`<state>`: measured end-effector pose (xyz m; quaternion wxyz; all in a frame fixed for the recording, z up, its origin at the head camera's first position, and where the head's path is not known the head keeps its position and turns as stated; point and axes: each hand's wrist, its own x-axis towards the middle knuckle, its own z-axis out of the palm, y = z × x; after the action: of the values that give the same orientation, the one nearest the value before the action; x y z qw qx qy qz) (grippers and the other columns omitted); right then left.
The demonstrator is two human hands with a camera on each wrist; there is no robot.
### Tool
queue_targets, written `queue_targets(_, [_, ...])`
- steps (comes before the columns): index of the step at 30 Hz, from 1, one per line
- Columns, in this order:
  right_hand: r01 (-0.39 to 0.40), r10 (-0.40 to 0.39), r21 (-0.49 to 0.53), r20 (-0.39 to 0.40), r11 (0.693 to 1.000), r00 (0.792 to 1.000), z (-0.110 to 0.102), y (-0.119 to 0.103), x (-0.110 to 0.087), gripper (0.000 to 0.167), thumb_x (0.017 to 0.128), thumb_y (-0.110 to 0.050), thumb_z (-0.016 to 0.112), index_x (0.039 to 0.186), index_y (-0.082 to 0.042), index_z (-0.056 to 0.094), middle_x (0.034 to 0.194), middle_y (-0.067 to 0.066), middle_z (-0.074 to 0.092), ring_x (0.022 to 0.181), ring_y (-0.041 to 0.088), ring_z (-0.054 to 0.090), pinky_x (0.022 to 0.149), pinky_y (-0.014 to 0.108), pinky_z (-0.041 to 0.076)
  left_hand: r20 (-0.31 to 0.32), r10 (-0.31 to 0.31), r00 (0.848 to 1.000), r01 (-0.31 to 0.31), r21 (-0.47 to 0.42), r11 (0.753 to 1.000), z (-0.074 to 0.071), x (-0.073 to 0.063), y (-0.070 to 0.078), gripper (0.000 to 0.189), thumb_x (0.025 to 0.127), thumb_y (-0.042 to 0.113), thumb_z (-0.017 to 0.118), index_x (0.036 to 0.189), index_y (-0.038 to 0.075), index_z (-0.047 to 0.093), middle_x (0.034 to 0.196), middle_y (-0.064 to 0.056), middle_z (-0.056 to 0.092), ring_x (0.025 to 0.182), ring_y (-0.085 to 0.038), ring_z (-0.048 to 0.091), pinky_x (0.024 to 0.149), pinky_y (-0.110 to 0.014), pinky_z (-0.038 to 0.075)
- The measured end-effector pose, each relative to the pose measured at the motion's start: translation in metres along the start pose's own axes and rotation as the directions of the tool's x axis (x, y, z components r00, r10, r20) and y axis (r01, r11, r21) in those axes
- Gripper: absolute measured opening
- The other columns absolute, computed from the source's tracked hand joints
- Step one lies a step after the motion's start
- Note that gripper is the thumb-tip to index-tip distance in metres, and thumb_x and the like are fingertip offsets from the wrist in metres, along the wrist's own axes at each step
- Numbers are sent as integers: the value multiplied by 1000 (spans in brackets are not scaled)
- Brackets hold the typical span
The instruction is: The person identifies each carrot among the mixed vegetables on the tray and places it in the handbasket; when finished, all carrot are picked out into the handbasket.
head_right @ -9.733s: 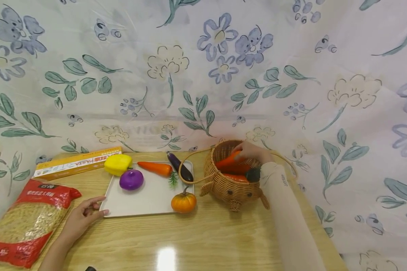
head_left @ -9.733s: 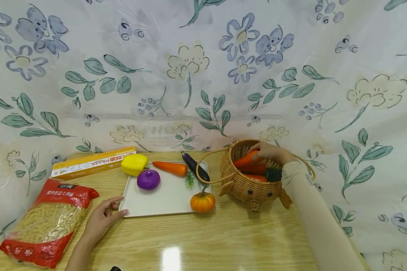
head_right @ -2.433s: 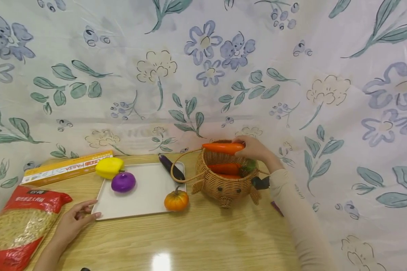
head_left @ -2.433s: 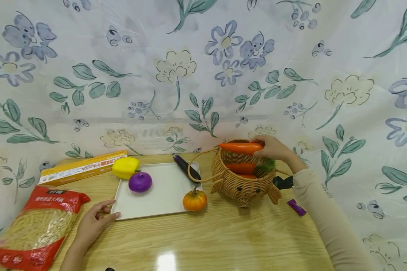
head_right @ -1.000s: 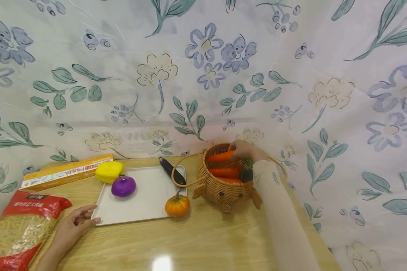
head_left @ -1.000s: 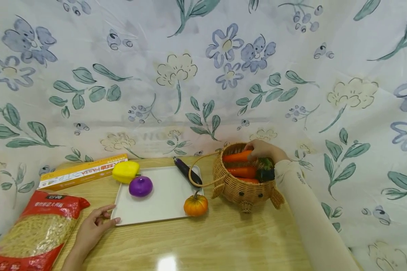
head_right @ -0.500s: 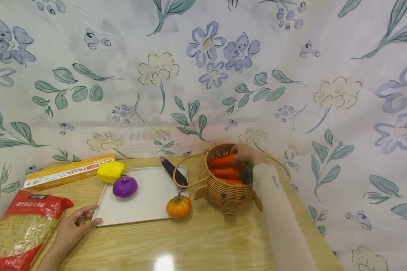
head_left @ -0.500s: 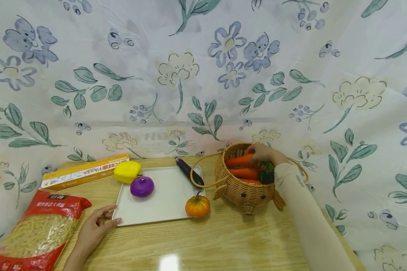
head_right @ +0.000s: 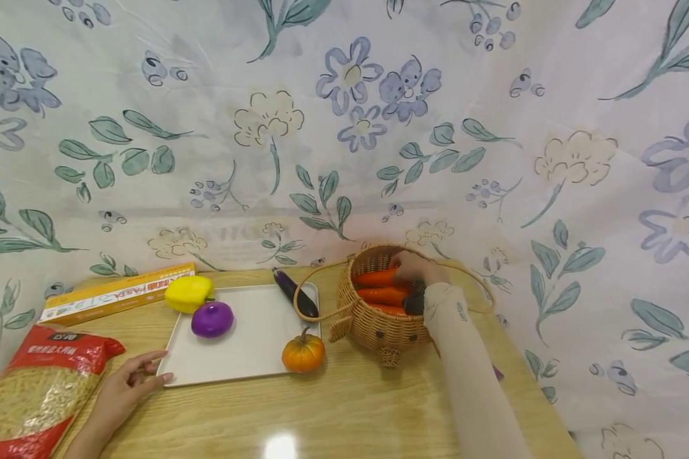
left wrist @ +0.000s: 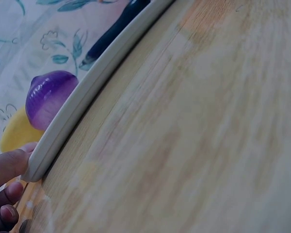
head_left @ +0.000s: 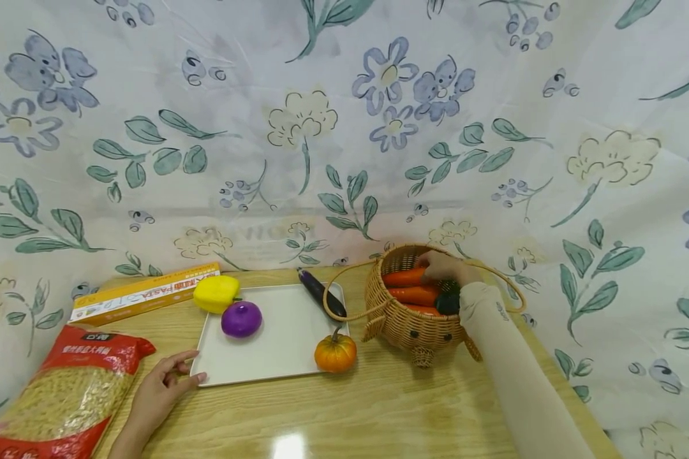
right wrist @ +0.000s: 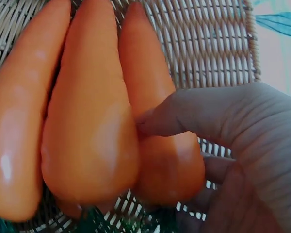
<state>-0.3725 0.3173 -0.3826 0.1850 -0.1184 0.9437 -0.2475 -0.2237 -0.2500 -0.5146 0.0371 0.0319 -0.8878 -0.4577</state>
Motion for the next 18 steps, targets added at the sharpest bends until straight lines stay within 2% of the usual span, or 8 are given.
queue_targets(5, [-13, 13, -37, -6, 999, 1000, 7, -2, 2, 45, 88, -7, 59, 130, 9, 56, 134, 30, 53, 99, 29, 55, 84, 39, 47, -4, 10, 1000, -10, 0, 1000, 0, -2, -1, 55, 85, 29, 79, 131, 4, 62, 94, 2, 55, 62, -8, 39, 56, -28, 35])
queue_targets(12, [-25, 25, -38, -16, 999, 1000, 13, -4, 4, 45, 93, -14, 58, 132, 8, 56, 137, 29, 52, 119, 39, 55, 97, 48, 46, -4, 2, 1000, -2, 4, 1000, -1, -4, 0, 56, 85, 30, 79, 132, 4, 61, 96, 0, 55, 62, -8, 39, 56, -28, 34])
queue_targets(18, [6, -7, -33, -34, 999, 999, 14, -4, 7, 43, 93, -14, 60, 130, 7, 59, 134, 27, 56, 118, 40, 56, 96, 49, 47, -2, 0, 1000, 0, 3, 1000, -2, -5, 0, 56, 85, 30, 79, 132, 4, 61, 96, 0, 55, 62, -9, 38, 57, -28, 34])
